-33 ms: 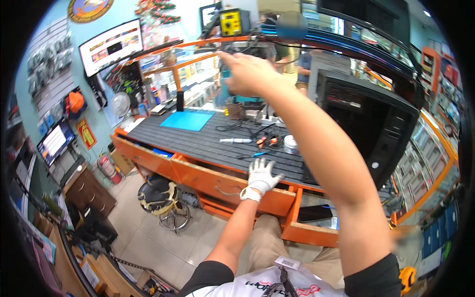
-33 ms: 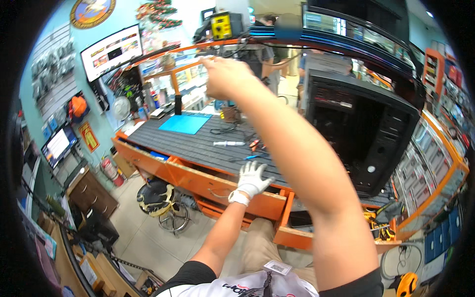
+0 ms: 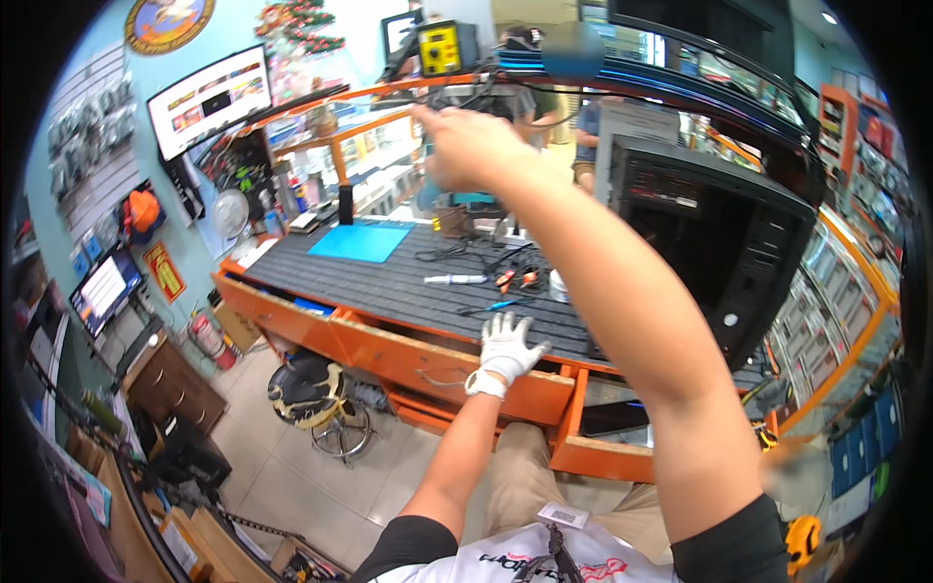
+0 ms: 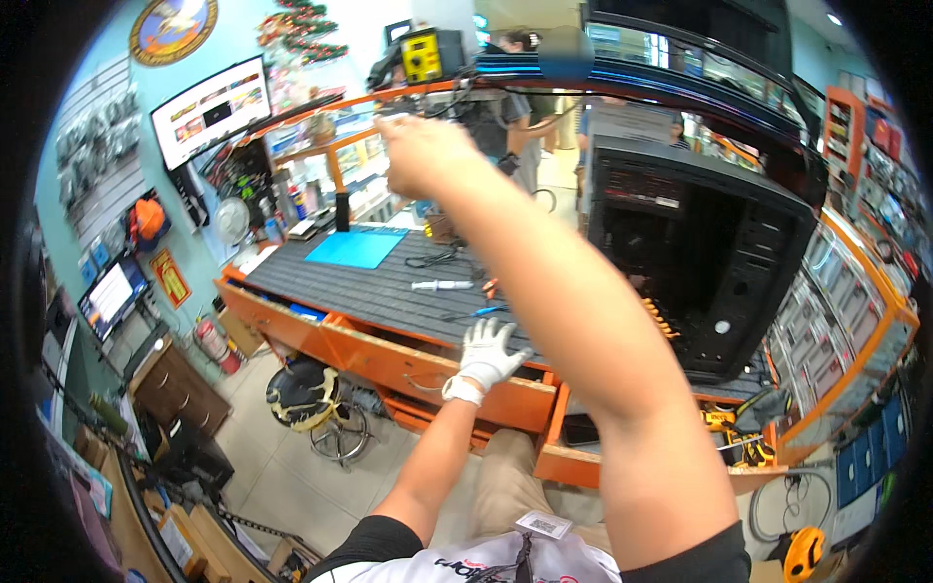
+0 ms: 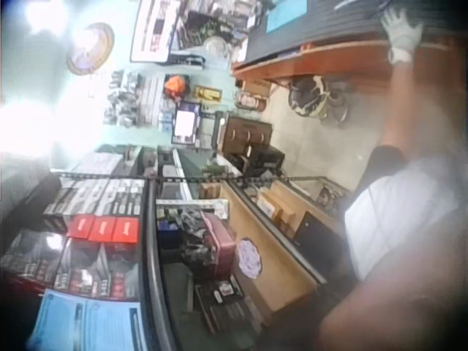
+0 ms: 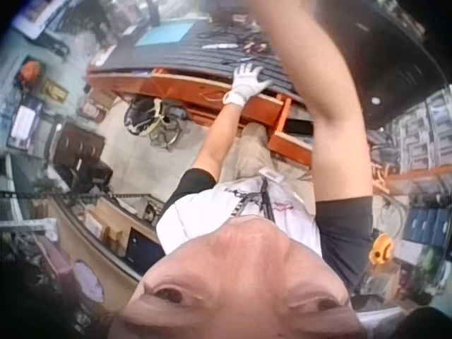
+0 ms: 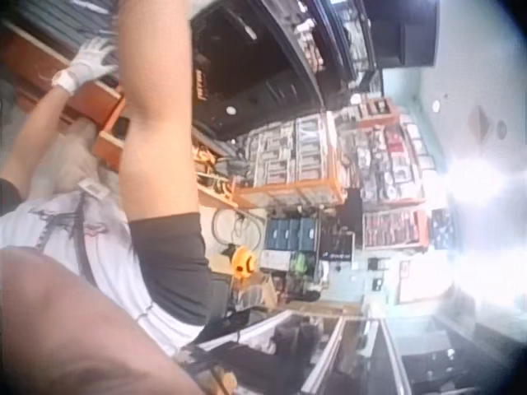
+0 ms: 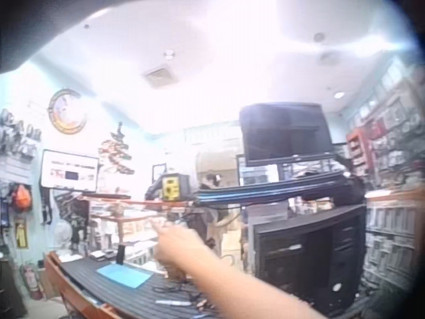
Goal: The person works on the internal components of a computer tower, handling cables, using a screwdriver, and retrieving small parts from a drawer.
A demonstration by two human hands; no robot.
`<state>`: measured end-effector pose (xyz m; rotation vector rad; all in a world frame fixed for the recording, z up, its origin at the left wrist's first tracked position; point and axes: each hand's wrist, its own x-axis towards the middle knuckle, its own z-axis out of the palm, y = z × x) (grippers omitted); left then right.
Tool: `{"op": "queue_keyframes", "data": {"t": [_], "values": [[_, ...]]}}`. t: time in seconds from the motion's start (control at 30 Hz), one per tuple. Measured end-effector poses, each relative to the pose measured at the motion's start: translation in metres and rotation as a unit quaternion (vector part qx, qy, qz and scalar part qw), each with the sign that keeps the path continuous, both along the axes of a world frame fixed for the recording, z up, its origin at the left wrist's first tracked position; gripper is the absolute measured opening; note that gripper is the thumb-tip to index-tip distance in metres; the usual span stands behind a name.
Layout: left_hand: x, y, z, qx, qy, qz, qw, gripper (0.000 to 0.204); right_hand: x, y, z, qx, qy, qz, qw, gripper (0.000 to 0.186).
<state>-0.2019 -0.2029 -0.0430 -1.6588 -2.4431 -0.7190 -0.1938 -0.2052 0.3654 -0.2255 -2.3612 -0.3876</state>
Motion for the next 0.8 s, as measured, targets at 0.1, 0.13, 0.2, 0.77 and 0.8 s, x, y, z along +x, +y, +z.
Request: {"op": "queue_keyframes", "data": {"t": [0.1,0.13,0.2,0.77,0.8], "values": [[-0.022,-0.014,-0.029,-0.016,0.022,0.032,0.999,0.091,0.039,-0.052,-0.036,-0.075,-0.112,0.036,0.99,0.085],[-0.03,-0.011,-0.04,0.008,0.047,0.044,0.998,0.09,0.06,-0.064,-0.059,-0.06,-0.101,0.085,0.989,0.086],[-0.053,-0.012,-0.057,0.092,0.079,0.008,0.993,0.088,0.123,-0.07,-0.115,-0.039,-0.095,0.185,0.977,0.078],[0.115,0.084,0.048,0.278,-0.093,-0.119,0.948,0.092,0.537,0.261,-0.372,-0.17,0.49,-0.312,0.796,0.057],[0.114,0.1,0.047,0.322,0.049,-0.117,0.938,0.089,0.557,0.286,-0.387,-0.259,0.45,-0.224,0.825,0.061]]}}
